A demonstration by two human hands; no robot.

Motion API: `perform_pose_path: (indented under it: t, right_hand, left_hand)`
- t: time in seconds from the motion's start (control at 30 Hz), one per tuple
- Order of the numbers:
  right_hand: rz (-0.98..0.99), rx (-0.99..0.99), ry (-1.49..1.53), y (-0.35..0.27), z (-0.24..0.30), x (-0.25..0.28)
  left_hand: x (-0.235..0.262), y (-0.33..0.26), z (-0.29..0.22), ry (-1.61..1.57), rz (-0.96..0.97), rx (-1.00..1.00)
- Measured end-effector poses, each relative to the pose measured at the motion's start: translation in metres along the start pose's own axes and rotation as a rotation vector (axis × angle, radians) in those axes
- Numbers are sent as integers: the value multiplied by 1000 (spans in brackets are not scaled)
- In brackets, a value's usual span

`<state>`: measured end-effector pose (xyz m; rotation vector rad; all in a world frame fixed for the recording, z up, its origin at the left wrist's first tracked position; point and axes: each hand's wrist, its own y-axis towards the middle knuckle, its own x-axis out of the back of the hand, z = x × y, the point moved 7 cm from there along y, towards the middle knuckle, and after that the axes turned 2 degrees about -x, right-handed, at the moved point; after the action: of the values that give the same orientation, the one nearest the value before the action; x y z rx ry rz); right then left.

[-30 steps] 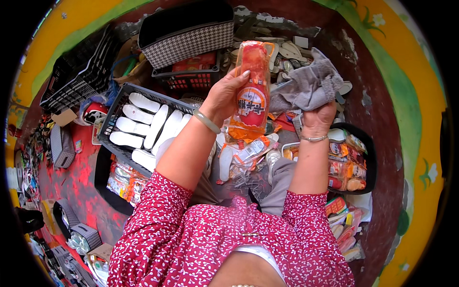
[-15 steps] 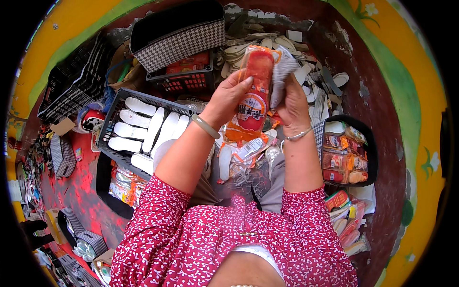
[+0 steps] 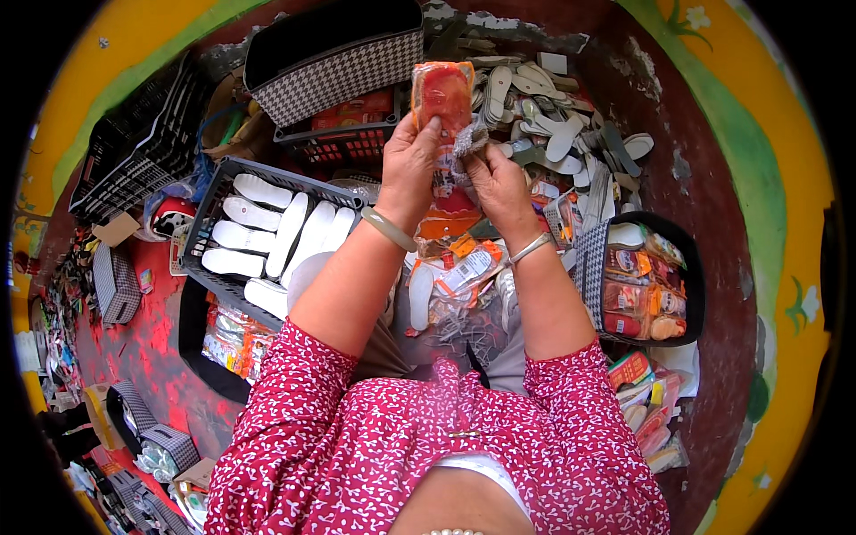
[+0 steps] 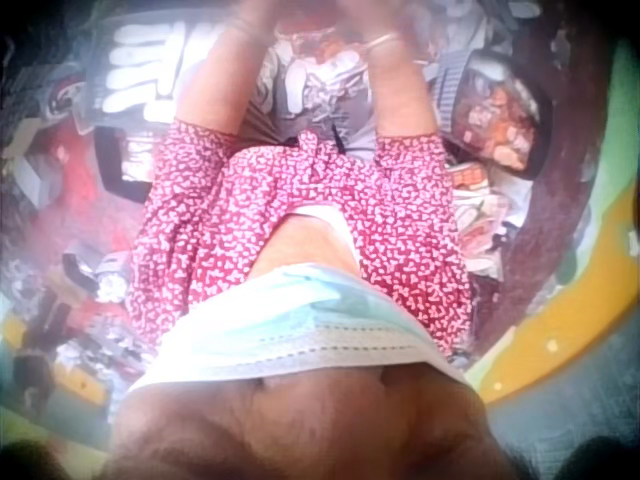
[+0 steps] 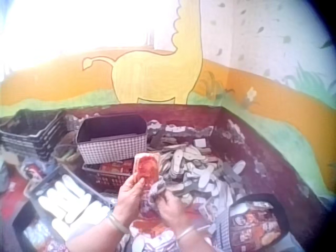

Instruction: The person wipes various shoe insoles and packaged items with a cloth while sitting among piles of inventory.

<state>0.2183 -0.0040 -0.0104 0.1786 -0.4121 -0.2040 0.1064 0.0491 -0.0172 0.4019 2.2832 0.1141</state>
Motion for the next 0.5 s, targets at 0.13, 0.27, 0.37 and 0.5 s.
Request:
perform_pose_path:
  t: [0.13, 0.27, 0.37, 0.5]
  right_hand:
    - [153, -132, 93, -3, -9, -8]
    - [232, -151, 270, -11, -9, -21]
    - [255, -203, 435, -14, -11, -26]
    - [303, -292, 603, -12, -8, -24]
  left_hand:
    - [16, 11, -10, -112, -83, 1]
    - [40, 20, -18, -233, -261, -18]
    - [45, 23, -23, -247, -276, -23]
    - [53, 22, -24, -279, -319, -32]
